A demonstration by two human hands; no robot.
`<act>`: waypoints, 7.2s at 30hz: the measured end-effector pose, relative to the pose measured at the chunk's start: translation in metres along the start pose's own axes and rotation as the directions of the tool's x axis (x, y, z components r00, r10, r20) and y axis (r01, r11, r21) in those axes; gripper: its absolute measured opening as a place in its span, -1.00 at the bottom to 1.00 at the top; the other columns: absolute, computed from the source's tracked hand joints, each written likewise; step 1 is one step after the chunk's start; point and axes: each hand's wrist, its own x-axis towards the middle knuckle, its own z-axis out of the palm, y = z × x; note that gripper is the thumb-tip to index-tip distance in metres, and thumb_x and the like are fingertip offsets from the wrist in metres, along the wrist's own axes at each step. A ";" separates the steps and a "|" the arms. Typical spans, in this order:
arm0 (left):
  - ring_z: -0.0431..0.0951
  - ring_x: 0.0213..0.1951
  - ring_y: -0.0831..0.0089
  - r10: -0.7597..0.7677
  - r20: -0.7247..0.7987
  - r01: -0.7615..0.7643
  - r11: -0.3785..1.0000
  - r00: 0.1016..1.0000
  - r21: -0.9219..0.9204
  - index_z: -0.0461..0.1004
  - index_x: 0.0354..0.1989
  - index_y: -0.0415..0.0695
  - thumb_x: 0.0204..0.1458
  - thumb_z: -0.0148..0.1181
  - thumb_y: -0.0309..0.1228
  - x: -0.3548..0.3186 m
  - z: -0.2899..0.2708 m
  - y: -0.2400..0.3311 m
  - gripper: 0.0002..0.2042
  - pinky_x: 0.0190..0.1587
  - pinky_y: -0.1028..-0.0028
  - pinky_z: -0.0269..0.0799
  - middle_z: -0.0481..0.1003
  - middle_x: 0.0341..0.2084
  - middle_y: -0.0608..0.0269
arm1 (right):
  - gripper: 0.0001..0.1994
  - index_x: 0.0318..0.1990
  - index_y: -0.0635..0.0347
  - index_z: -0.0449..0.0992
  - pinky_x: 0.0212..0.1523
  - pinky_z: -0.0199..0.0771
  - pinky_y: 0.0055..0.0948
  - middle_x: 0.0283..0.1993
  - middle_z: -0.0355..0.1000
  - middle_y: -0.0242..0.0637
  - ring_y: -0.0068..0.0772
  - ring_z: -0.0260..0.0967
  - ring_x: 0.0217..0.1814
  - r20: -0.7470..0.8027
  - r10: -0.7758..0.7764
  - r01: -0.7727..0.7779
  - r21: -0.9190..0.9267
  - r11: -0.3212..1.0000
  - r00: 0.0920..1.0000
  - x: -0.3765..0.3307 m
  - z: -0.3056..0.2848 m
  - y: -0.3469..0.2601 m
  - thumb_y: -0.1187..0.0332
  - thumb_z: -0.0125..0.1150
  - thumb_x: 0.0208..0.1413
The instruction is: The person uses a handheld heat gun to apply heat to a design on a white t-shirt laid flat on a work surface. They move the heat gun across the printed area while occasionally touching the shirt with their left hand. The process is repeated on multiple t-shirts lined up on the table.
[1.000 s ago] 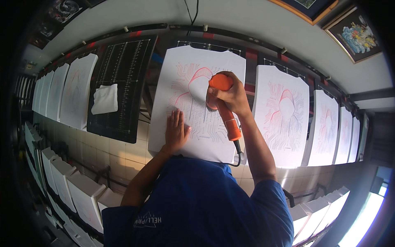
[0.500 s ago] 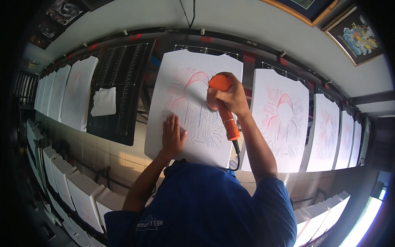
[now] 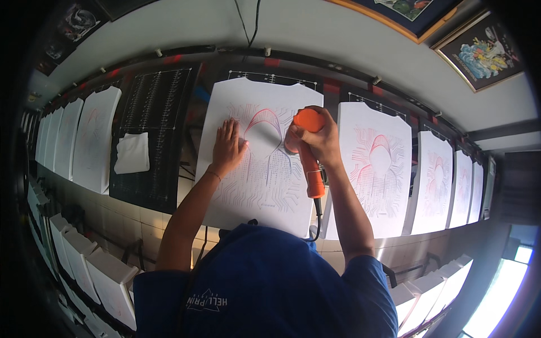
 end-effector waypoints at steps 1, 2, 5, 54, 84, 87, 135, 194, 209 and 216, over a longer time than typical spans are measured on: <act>0.00 0.49 -0.17 0.013 -0.006 -0.013 1.000 1.000 0.009 0.00 0.47 -0.35 0.24 0.14 -0.12 0.009 0.003 -0.005 -0.23 0.49 -0.10 -0.11 0.04 0.46 -0.27 | -0.26 0.08 0.45 0.42 0.07 0.53 -0.35 -0.09 0.52 -0.14 -0.34 0.51 -0.04 0.036 -0.009 0.007 0.054 0.999 0.999 0.003 0.003 -0.001 0.12 0.65 -0.16; 0.01 0.49 -0.17 0.028 -0.009 -0.028 1.000 1.000 0.007 0.01 0.46 -0.35 0.24 0.14 -0.12 0.020 0.006 -0.009 -0.24 0.49 -0.10 -0.10 0.05 0.46 -0.26 | -0.27 0.08 0.44 0.42 0.07 0.53 -0.35 -0.09 0.52 -0.14 -0.34 0.50 -0.03 0.012 -0.013 0.012 0.042 0.999 1.000 0.005 0.006 -0.001 0.13 0.64 -0.15; 0.04 0.49 -0.14 0.059 -0.014 -0.058 0.998 0.998 0.017 0.07 0.44 -0.35 0.25 0.11 -0.10 0.050 0.013 -0.018 -0.27 0.50 -0.07 -0.09 0.08 0.45 -0.23 | -0.27 0.09 0.43 0.41 0.08 0.52 -0.33 -0.08 0.52 -0.14 -0.34 0.49 -0.01 -0.059 -0.054 0.053 -0.012 0.999 0.997 0.012 0.012 0.000 0.13 0.64 -0.14; 0.46 0.20 0.30 0.499 0.504 0.632 -0.118 0.705 -0.766 0.12 0.40 -0.22 0.38 -0.02 0.00 -0.074 -0.065 0.313 -0.38 0.26 0.29 0.33 0.40 0.18 0.07 | -0.27 0.10 0.30 0.40 0.24 0.43 -0.29 0.06 0.53 -0.15 -0.31 0.47 0.14 -0.202 -0.189 0.217 0.126 0.968 0.961 -0.103 -0.134 -0.013 0.22 0.67 -0.22; 0.49 0.02 0.06 0.154 -0.017 -0.154 0.974 0.988 -0.168 0.48 -0.13 -0.22 0.18 0.19 -0.45 0.047 0.061 0.334 -0.84 0.21 0.12 0.35 0.54 -0.17 0.07 | -0.46 0.07 0.38 0.47 0.04 0.48 -0.42 -0.07 0.53 -0.23 -0.44 0.48 -0.07 -0.452 -0.071 0.125 0.091 0.988 0.889 -0.015 -0.469 0.035 0.21 0.51 0.04; 0.48 0.06 0.08 0.269 0.077 -0.264 0.962 0.960 -0.067 0.46 -0.11 -0.23 0.19 0.16 -0.41 0.056 0.066 0.317 -0.82 0.33 0.13 0.26 0.53 -0.16 0.05 | -0.44 0.05 0.38 0.49 0.02 0.49 -0.43 -0.14 0.56 -0.24 -0.44 0.51 -0.13 -0.478 -0.047 0.078 0.046 0.996 0.877 0.015 -0.467 0.050 0.21 0.56 0.00; 0.59 -0.14 0.27 0.110 0.287 -0.154 0.978 0.952 0.139 0.59 -0.45 -0.20 0.03 0.26 -0.37 0.068 0.079 0.311 -0.85 0.52 0.30 0.02 0.59 -0.46 0.11 | -0.34 0.09 0.32 0.46 0.07 0.51 -0.36 -0.08 0.54 -0.22 -0.37 0.51 -0.04 -0.053 -0.084 0.082 -0.040 0.996 0.995 0.013 -0.437 0.085 0.16 0.61 -0.12; 0.59 -0.06 0.25 0.064 0.360 -0.113 0.987 0.931 0.115 0.57 -0.46 -0.19 -0.11 0.32 -0.44 0.064 0.090 0.301 -0.90 0.53 0.32 0.00 0.60 -0.41 0.08 | -0.40 0.05 0.36 0.47 0.08 0.50 -0.39 -0.08 0.53 -0.23 -0.42 0.49 -0.03 -0.070 -0.136 0.139 0.044 0.989 0.988 0.032 -0.401 0.082 0.26 0.62 -0.09; 0.59 -0.10 0.24 0.100 0.312 -0.128 0.990 0.945 0.068 0.56 -0.45 -0.17 -0.11 0.29 -0.41 0.061 0.092 0.294 -0.89 0.54 0.31 -0.04 0.59 -0.44 0.08 | -0.40 0.06 0.35 0.48 0.03 0.54 -0.39 -0.10 0.58 -0.21 -0.40 0.55 -0.05 -0.315 -0.100 0.092 -0.040 0.995 0.944 0.042 -0.400 0.074 0.19 0.62 -0.05; 0.59 -0.12 0.26 0.109 0.312 -0.132 0.990 0.944 0.054 0.54 -0.49 -0.16 -0.09 0.28 -0.43 0.063 0.088 0.296 -0.92 0.55 0.30 -0.05 0.57 -0.47 0.12 | -0.38 0.05 0.33 0.49 0.02 0.55 -0.36 -0.09 0.57 -0.21 -0.38 0.53 -0.04 -0.211 -0.096 0.099 0.000 0.995 0.973 0.042 -0.384 0.076 0.16 0.63 -0.09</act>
